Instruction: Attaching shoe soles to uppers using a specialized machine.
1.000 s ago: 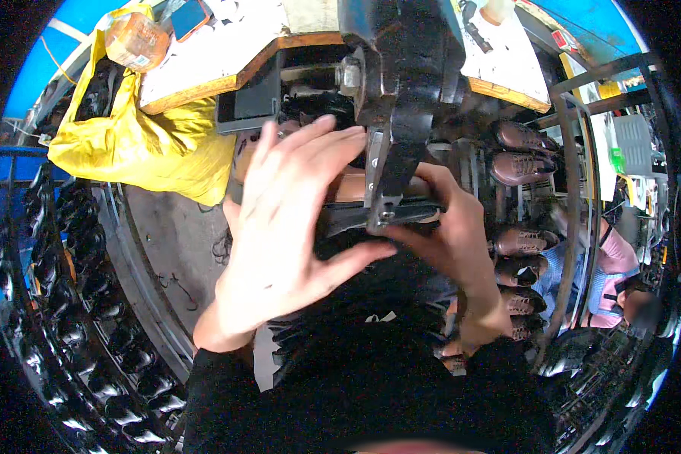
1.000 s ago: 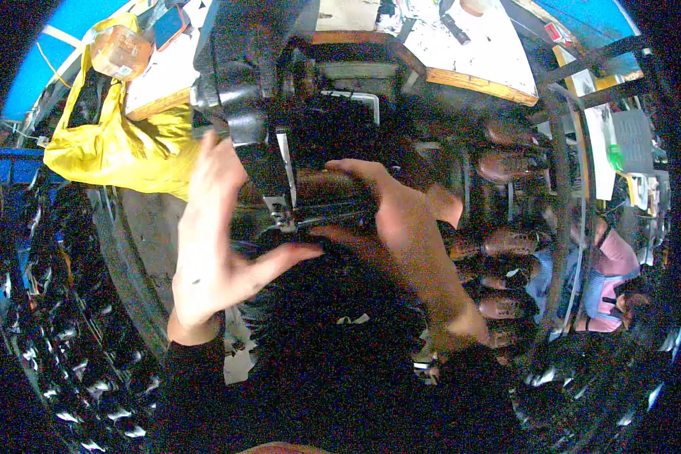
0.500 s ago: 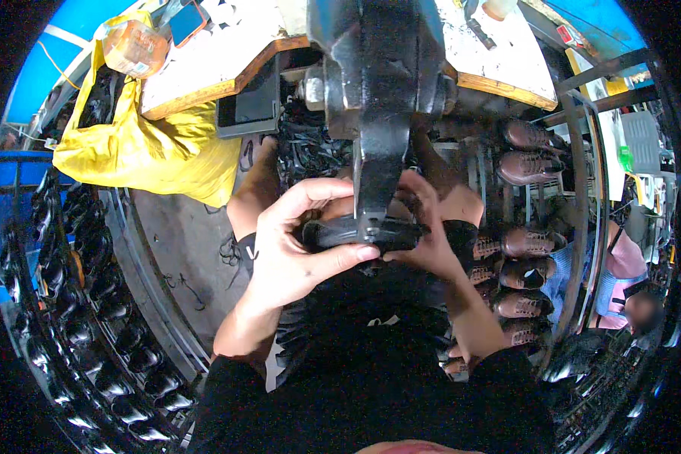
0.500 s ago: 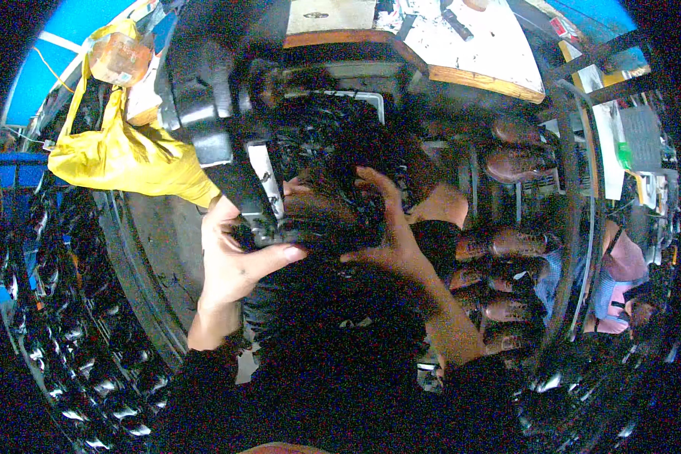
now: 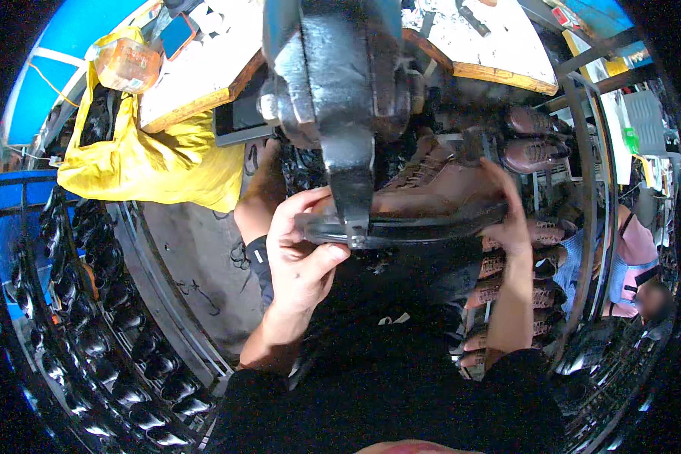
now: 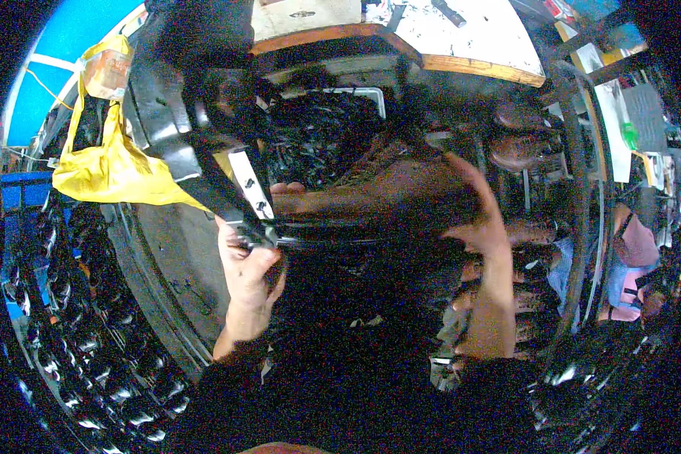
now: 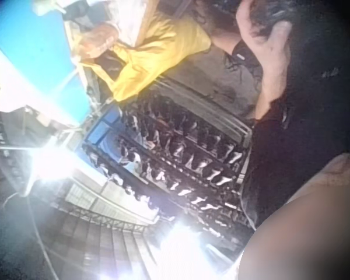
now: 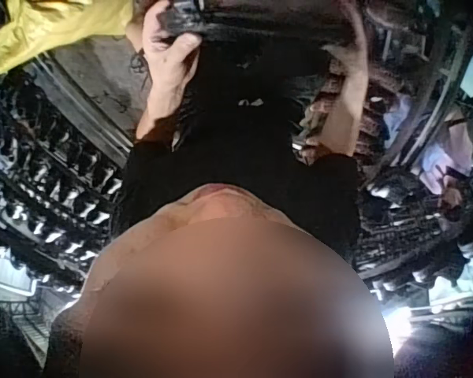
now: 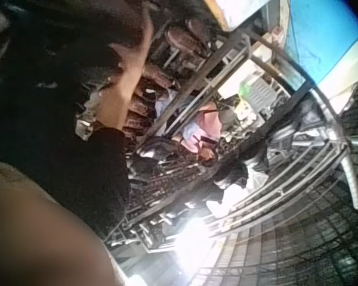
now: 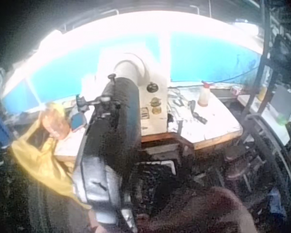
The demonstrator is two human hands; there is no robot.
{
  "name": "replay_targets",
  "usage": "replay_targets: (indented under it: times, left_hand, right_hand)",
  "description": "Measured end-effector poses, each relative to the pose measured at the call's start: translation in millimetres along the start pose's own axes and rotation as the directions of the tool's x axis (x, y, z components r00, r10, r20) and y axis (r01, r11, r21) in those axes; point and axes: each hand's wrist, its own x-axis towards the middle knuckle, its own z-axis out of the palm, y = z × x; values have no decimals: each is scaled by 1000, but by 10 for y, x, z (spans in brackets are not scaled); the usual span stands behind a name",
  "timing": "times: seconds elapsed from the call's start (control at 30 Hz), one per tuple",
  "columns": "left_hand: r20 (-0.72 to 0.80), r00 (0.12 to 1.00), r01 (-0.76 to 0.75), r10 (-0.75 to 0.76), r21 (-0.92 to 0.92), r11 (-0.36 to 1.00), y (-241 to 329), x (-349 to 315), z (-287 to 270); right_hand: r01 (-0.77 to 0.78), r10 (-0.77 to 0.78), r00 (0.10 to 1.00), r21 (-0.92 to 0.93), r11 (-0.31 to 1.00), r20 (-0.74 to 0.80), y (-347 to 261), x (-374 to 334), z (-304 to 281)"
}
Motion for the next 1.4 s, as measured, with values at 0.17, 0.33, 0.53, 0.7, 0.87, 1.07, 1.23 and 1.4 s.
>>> replay_targets:
  times: [0.17,0.33,0.53,0.7,0.87,1.07,1.23,1.4]
  left_hand:
    - [73,994,-79,83,-62,995,-39,11,-132]
    - [63,993,-96,103,-109,989,-45,-101,-320]
    - [-36,999,-29,23,-163,986,-3,-126,-482]
    - [-253,967,9,-35,-102,995,169,-144,-681]
    - [-408,911,-62,61,11,998,450,-264,-995]
    - [7,813,-296,582,866,404,698,-203,-734]
    - [499,865,-496,40,865,-76,1000,82,49]
    - [532,838,-487,-123,829,274,851,366,204]
  right_hand:
    - [-10,-15,974,-111,994,-226,-520,225,-305]
    - [90,-127,974,-191,977,-190,-926,370,-340]
    - [-105,462,826,718,688,-322,-1166,413,-172]
    - [7,-3,991,30,1000,-134,-988,298,-86]
    - [118,-112,991,84,989,-68,-1289,460,503]
    - [-17,8,997,122,992,77,-1571,556,715]
    - [200,-173,970,-152,968,171,-1744,677,756]
    - [138,-72,978,-351,926,194,-1930,647,722]
